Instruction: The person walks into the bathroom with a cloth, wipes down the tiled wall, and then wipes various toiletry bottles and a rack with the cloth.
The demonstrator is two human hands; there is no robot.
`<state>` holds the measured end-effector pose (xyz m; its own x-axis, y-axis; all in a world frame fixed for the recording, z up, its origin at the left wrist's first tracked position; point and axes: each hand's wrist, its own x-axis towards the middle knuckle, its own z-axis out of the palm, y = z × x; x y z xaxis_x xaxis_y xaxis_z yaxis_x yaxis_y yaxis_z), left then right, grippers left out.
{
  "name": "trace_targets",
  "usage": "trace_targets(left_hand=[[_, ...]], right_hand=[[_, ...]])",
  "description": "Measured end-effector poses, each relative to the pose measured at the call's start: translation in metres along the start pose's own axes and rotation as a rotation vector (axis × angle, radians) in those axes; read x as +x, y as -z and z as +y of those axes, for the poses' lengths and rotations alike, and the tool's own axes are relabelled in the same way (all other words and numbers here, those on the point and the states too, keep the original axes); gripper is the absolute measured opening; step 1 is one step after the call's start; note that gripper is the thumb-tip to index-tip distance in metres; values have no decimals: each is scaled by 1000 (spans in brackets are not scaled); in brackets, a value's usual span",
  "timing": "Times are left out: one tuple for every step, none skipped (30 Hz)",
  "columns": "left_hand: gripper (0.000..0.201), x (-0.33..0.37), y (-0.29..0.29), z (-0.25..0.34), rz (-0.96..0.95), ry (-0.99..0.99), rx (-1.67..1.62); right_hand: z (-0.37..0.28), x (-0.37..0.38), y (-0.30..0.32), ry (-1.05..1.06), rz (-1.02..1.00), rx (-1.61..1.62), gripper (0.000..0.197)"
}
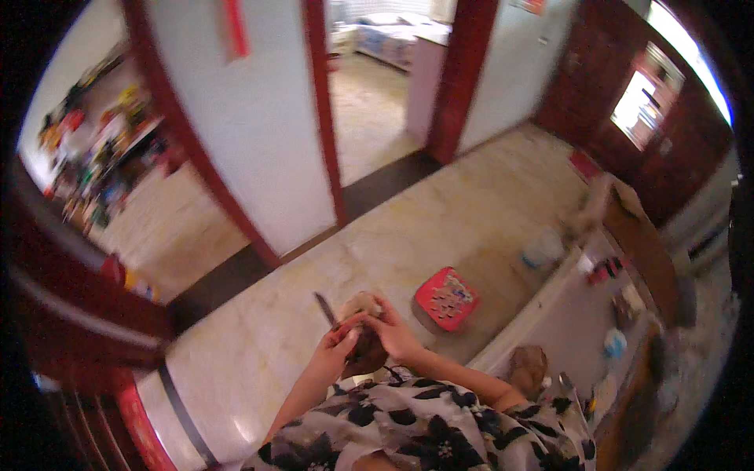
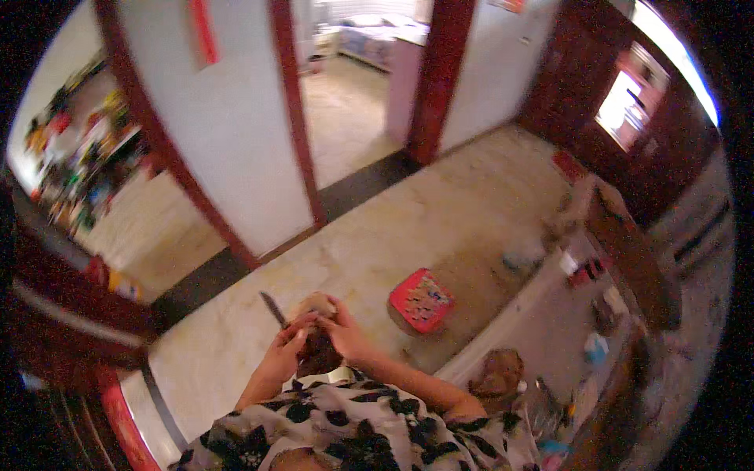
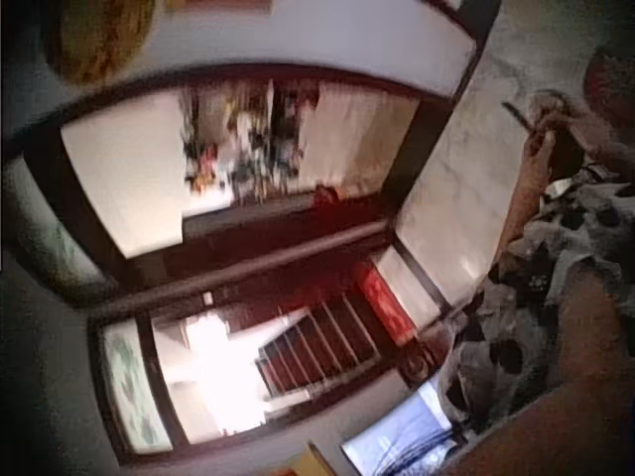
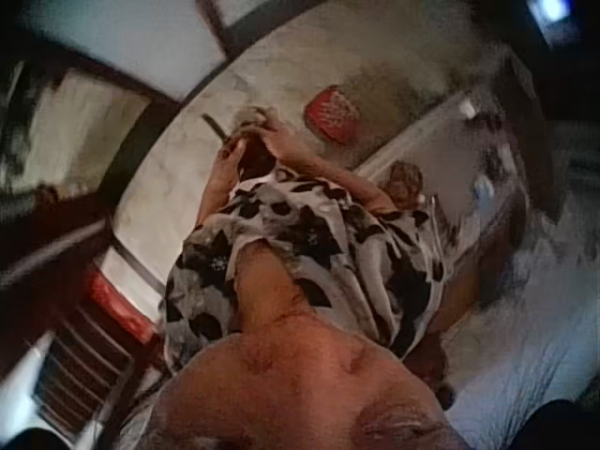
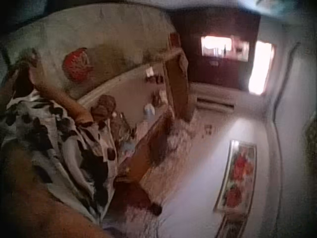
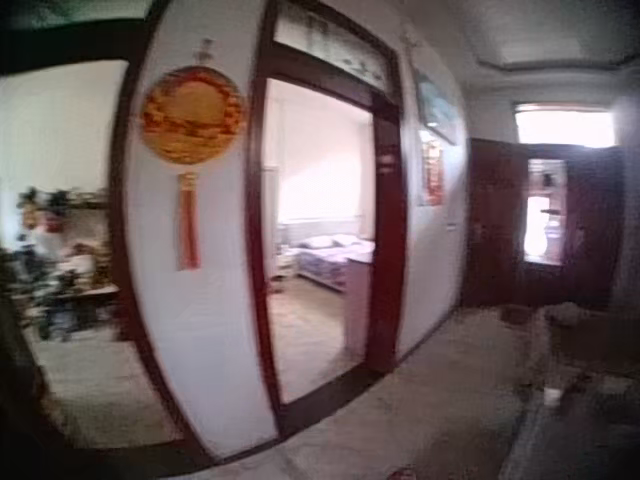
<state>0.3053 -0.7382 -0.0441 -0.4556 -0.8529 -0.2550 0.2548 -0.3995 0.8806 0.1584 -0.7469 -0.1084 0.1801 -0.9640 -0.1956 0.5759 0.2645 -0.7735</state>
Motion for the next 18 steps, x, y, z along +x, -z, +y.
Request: trace_targets(left_hand=[[34,7,11,0,-51,26,10],[32,11,26,-3,-5,50,-1],[30,17,37,-5,39,74,-12],[30,28,37,-1,-5,98,13],[28,40,41,2,105,131,-104],[26,49,46,2,222,160,-221],[30,60,63,-11,259,79,-171],[36,66,61,-8,300,38,-83],[38,71,70,-15,242,-16,-183],[39,76,79,-25,184,-69,-284],[39,78,83,-26,169,-60,-274],[41,78,87,-27,170,-170,-151],[41,80,88,-26,159,-219,-84],[42,85,86,-20,150,-273,-21],[42,85,65,0,163,-216,-117],[43,84,53,12,180,-159,-208],[47,92,59,6,211,-27,-153],[47,98,56,-2,202,-12,-143]], right_hand=[[-5,5,-14,78,68,-200,48],[-11,6,-29,139,132,-401,49],[-18,6,-35,153,179,-397,49],[-29,6,-38,418,190,-815,47],[-34,13,-40,661,187,-1254,45],[-38,22,-43,664,223,-1259,45],[-40,33,-47,699,0,-1234,38],[-41,43,-51,724,-225,-1201,31],[-43,44,-65,722,-201,-1201,31],[-45,44,-82,494,-249,-1123,28],[-46,48,-90,275,-296,-1035,24],[-42,54,-89,281,-276,-1031,24],[-37,61,-85,466,-173,-1027,23],[-34,68,-81,650,-68,-1020,23],[-43,64,-80,849,108,-1224,26],[-40,63,-71,848,133,-1220,26],[-35,62,-57,746,117,-1228,31],[-30,59,-46,640,91,-1228,36]])
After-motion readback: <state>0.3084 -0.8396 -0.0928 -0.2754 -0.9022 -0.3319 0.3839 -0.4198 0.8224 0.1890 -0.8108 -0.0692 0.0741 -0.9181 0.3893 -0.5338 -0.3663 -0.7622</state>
